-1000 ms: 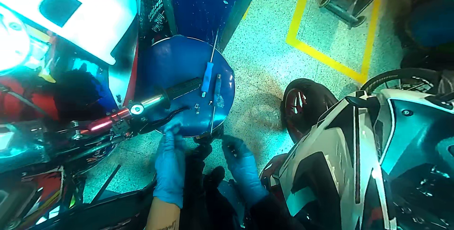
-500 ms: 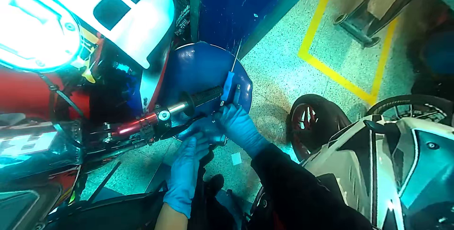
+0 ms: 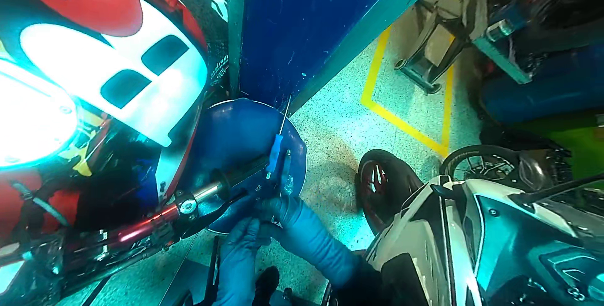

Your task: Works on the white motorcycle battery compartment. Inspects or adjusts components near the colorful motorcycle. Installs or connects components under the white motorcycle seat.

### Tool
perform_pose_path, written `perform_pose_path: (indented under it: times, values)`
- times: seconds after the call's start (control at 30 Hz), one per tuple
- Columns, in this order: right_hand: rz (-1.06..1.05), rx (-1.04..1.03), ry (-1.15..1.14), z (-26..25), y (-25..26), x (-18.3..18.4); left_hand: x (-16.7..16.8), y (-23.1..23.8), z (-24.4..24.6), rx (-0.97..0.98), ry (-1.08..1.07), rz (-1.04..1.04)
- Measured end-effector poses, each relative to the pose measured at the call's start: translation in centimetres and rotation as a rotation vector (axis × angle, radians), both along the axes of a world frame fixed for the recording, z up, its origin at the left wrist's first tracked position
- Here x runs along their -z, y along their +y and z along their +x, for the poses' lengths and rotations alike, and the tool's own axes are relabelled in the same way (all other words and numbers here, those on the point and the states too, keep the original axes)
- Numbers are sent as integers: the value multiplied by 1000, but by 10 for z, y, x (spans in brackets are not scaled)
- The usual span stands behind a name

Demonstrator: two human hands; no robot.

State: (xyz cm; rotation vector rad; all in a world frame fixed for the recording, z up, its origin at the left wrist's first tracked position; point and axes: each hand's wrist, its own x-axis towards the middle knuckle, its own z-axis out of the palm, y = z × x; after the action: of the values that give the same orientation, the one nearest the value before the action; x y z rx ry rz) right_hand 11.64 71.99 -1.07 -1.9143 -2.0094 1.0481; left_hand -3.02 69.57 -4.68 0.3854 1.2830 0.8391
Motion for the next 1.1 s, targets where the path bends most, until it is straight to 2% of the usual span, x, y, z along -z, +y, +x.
perform_pose_path:
  times: [0.17,0.23,0.3,0.37,0.4,0.57,0.73,0.8,0.83,0.9,0.97,1.03,1.07,1.1]
  values:
    - [246,-25,-341,41,72,6,-8,-2,-14,-84,55,-117]
    - [113,-216,-486,51,111,10,-8,-12,-24,-51,31,-144]
    - [-33,-491,-576,53,141,18,-9,-22,-34,-13,0,-184]
    - [-181,-748,-705,42,160,11,-12,-31,-41,7,-19,-229]
    - [-188,-844,-756,39,165,9,-13,-34,-44,15,-25,-249]
    - [184,-1054,-697,61,163,21,-19,-45,-49,23,-57,-298]
    - [365,-1108,-821,83,157,2,-31,-41,-49,72,-98,-235]
    - [529,-1057,-791,98,149,-16,-41,-36,-43,93,-138,-188]
    - [614,-1011,-727,102,140,-40,-49,-33,-39,122,-165,-158]
    - [770,-848,-548,99,106,-114,-74,-28,-29,183,-217,-105]
    - [800,-496,-296,82,46,-187,-105,-30,-20,246,-286,-80]
    - [669,-19,30,63,-40,-244,-137,-33,-9,313,-393,-88]
    - [653,214,202,60,-96,-248,-152,-37,-3,359,-465,-105]
    - [814,398,401,61,-159,-220,-167,-41,4,415,-508,-141]
